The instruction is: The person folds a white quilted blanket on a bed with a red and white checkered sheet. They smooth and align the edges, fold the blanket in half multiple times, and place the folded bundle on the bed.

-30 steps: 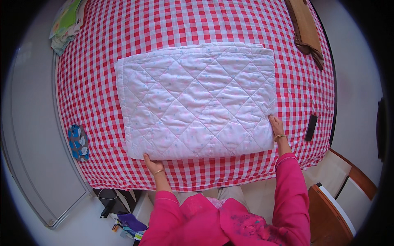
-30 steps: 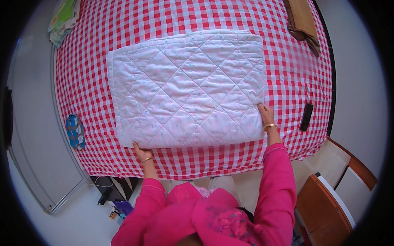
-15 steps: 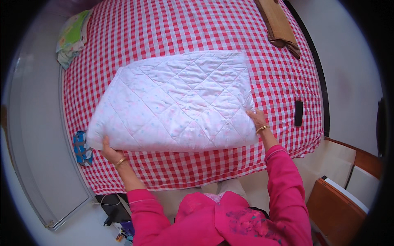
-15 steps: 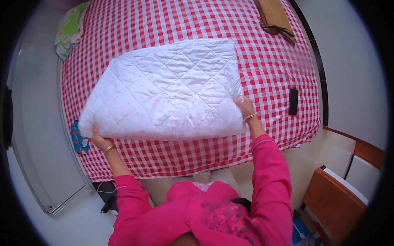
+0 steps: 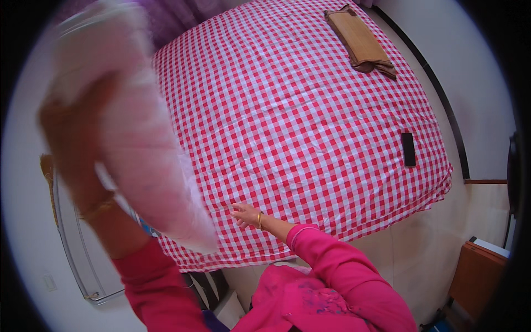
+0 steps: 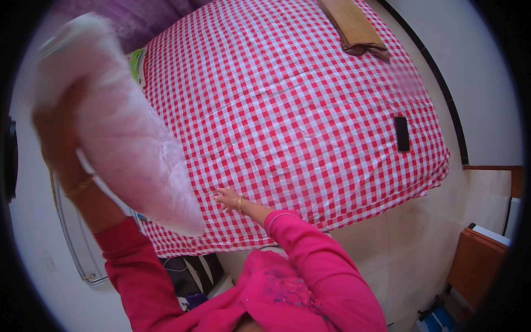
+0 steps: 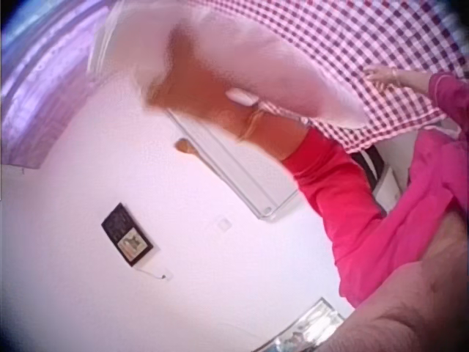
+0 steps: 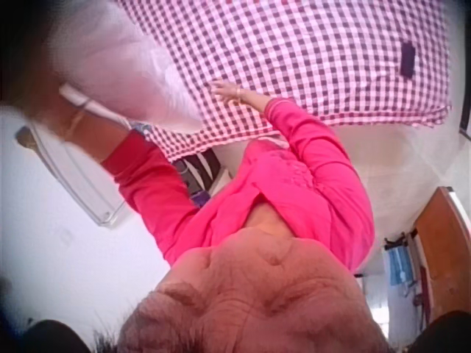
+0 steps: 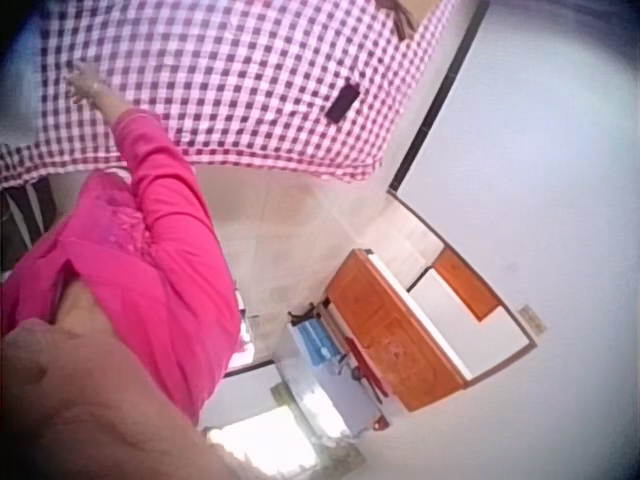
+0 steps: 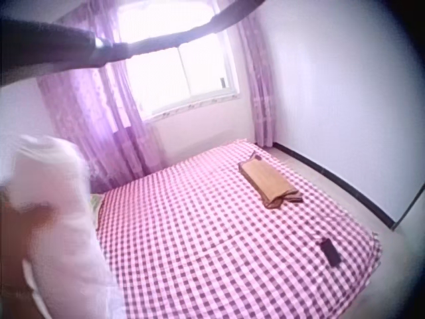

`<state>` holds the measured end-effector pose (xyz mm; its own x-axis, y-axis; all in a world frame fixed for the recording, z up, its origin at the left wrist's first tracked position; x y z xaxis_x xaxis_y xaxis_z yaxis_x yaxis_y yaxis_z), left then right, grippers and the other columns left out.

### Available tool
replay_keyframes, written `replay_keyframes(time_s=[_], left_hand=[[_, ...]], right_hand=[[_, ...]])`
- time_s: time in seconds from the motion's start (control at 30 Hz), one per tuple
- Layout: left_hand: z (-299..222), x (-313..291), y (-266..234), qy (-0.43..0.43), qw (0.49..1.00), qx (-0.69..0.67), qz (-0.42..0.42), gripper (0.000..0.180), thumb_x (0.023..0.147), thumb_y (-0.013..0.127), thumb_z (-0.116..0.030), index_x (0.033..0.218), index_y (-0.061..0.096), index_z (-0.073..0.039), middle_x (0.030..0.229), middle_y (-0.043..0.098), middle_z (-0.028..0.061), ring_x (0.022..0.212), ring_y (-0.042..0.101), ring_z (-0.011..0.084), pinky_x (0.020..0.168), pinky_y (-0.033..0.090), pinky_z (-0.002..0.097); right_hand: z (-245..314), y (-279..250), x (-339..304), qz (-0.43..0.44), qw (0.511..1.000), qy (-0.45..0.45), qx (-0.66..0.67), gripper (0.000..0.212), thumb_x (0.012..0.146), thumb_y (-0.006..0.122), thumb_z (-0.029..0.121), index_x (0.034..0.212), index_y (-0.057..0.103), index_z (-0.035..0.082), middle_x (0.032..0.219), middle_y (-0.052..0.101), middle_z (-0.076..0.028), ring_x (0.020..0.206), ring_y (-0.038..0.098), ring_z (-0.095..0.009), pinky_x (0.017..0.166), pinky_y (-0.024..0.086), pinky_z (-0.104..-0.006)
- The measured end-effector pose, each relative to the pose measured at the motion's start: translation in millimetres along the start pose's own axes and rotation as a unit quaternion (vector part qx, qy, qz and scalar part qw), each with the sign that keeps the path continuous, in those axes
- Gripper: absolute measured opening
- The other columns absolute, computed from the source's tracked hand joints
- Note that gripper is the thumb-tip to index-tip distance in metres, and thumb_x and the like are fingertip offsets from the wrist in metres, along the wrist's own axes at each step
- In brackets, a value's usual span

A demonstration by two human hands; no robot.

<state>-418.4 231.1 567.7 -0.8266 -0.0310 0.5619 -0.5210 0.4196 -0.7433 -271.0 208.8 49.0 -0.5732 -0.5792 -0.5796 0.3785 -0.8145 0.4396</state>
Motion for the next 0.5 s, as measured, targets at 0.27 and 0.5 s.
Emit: replay_keyframes(time_s=[0.27, 0.5], left_hand=[[-75, -276, 231, 0.253, 0.950, -0.112, 0.142, 0.017, 0.072, 0.051, -0.005, 0.087, 0.052, 0.002, 0.080, 0.055, 0.0173, 0.055, 0.053, 0.0252, 0.047, 0.043, 0.0330], [-32, -611, 384, 0.207, 0.776, -0.105, 0.587, 0.032, 0.075, 0.051, -0.012, 0.106, 0.052, -0.004, 0.129, 0.035, 0.0204, 0.121, 0.033, 0.0358, 0.094, 0.030, 0.0528]], right_hand=[[-66, -203, -140, -0.163, 0.947, -0.079, 0.265, 0.031, 0.088, 0.048, 0.022, 0.113, 0.049, 0.003, 0.090, 0.061, -0.009, 0.071, 0.061, -0.019, 0.056, 0.051, -0.0272], [-250, -346, -279, -0.442, 0.856, 0.065, 0.261, 0.024, 0.087, 0.051, 0.023, 0.102, 0.053, 0.005, 0.083, 0.060, -0.007, 0.060, 0.058, -0.017, 0.047, 0.049, -0.0279]])
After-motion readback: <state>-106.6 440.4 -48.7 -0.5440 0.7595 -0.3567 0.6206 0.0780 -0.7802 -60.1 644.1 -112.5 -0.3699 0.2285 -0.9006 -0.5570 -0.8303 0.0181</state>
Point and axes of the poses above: each hand's wrist, its own x-axis towards the middle knuckle, its own y-axis out of the palm, z = x × y, the point moved 7 cm from there along x, towards the middle knuckle
